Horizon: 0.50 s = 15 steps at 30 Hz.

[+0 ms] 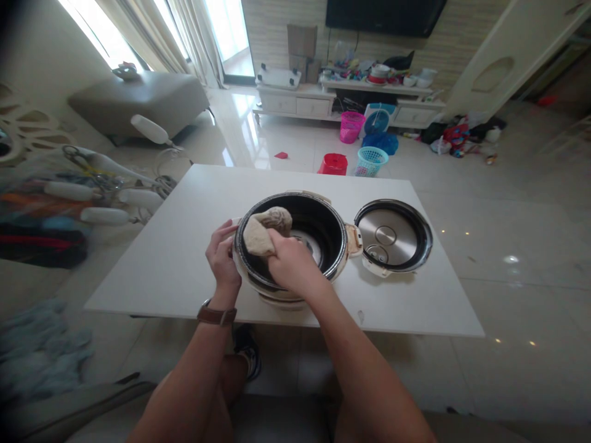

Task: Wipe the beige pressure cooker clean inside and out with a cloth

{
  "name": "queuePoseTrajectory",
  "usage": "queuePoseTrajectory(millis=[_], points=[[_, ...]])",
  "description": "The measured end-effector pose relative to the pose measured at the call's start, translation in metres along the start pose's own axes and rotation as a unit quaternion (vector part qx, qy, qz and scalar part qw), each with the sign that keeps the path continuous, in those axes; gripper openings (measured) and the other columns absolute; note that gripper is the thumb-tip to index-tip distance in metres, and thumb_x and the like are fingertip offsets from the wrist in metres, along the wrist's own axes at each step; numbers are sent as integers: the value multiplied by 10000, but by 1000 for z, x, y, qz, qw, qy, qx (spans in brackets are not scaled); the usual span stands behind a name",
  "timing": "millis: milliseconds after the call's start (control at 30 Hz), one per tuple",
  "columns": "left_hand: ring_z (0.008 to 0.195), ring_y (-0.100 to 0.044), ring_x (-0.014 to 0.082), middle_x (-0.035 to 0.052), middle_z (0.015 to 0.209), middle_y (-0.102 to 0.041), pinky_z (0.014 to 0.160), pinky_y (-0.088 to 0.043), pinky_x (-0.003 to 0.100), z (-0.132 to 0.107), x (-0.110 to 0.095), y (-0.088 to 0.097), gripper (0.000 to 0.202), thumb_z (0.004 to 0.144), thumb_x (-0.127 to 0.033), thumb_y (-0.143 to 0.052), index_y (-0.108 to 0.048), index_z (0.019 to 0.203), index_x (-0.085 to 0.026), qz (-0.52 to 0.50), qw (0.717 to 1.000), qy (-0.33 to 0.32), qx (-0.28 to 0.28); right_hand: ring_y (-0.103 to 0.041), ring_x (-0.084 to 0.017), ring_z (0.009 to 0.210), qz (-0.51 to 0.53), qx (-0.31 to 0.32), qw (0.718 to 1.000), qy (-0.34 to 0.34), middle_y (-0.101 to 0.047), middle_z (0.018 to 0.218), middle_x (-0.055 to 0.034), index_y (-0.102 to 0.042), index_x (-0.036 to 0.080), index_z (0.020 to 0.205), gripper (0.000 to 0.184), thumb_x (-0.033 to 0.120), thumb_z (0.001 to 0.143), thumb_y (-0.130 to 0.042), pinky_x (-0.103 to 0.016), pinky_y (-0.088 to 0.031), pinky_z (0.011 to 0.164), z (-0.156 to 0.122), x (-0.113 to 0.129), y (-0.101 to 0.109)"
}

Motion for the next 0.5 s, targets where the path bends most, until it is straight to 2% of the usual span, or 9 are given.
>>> queuePoseTrajectory(millis=[133, 267, 333, 400, 500], points=[[1249, -616, 249, 83, 1272, -707, 1103, -447, 381, 1, 1, 0, 262, 807, -231, -529, -756, 932, -186, 1, 1000, -4, 0, -665, -248, 1083, 6, 66, 997, 38, -745, 1209, -92, -617, 223, 1287, 440, 150, 868, -506, -300, -451, 929, 0, 2, -12], [1235, -622, 248, 89, 1256, -713, 1095, -452, 376, 1, 0, 0, 260, 804, -226, -539, -761, 929, -180, -2, 1000, -7, -1, -671, -230, 1071, 13, 153, 986, 59, -755, 1203, -65, -695, 225, 1197, 460, 100, 796, -507, -277, -452, 893, -8, -11, 2], [1233, -622, 246, 86, 1258, -713, 1096, -452, 377, 1, -1, 0, 260, 805, -226, -536, -761, 928, -185, 2, 1000, -5, -6, -675, -226, 1052, 1, 184, 982, 34, -762, 1185, -49, -729, 231, 1131, 462, 84, 753, -507, -266, -453, 858, -14, -20, 12], [1239, -620, 245, 81, 1264, -712, 1100, -449, 378, 0, -2, 0, 261, 807, -226, -528, -759, 924, -192, 8, 1000, 1, -8, -683, -222, 1004, -19, 181, 983, -12, -773, 1138, -31, -743, 248, 1077, 458, 79, 724, -505, -260, -448, 815, -18, -28, 21], [1257, -610, 248, 82, 1267, -709, 1115, -439, 378, 0, -3, 0, 263, 808, -225, -524, -757, 925, -192, 10, 1000, 7, -7, -675, -228, 931, -47, 90, 993, -62, -777, 1058, -34, -730, 252, 1032, 414, 89, 725, -506, -269, -440, 792, -19, -36, 35]])
Point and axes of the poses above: each hand's wrist, its own z-axis towards the middle knuckle, its own y-axis out of the back of the hand, x = y × z, the point moved 4 cm from there along z, towards the middle knuckle
